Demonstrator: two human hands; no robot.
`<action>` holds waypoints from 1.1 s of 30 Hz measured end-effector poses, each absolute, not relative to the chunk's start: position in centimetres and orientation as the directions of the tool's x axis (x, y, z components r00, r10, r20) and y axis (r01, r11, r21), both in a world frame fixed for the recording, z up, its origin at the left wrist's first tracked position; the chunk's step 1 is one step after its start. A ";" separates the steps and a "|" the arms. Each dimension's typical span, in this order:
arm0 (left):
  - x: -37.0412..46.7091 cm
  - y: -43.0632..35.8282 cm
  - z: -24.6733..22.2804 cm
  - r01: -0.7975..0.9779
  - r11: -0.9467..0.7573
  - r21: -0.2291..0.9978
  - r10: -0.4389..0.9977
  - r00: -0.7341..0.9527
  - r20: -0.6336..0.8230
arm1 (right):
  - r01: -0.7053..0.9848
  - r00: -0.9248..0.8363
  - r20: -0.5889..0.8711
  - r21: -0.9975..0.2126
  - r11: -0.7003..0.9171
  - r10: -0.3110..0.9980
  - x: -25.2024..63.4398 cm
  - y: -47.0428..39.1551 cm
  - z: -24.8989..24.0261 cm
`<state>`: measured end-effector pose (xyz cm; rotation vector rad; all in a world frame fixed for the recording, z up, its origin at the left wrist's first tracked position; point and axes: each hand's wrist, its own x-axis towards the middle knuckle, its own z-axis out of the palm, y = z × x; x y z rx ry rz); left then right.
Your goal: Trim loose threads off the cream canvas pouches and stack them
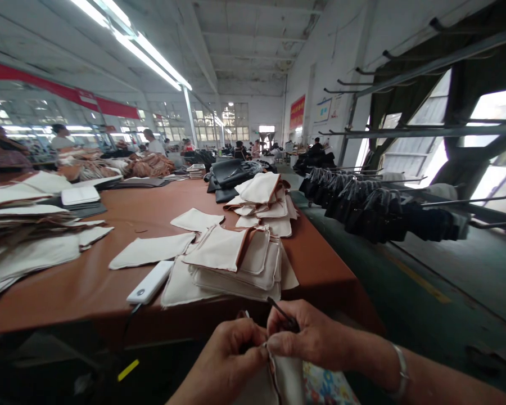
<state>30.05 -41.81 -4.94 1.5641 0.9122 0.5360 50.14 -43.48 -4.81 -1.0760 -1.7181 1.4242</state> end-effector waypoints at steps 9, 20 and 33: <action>30.7 -42.0 -4.6 0.336 -0.094 0.937 0.803 0.582 -0.128 | 0.395 -0.337 -0.002 -0.908 0.139 0.942 49.4 -43.9 -5.1; 29.5 -42.6 -5.8 0.088 0.310 0.947 0.717 0.633 -0.293 | 0.342 -0.499 0.669 -0.432 0.835 0.551 50.2 -45.2 -8.3; 29.5 -42.3 -6.0 0.359 -0.024 0.933 0.681 0.689 -0.248 | 0.348 -0.491 0.639 -0.479 0.806 0.592 51.1 -46.3 -8.2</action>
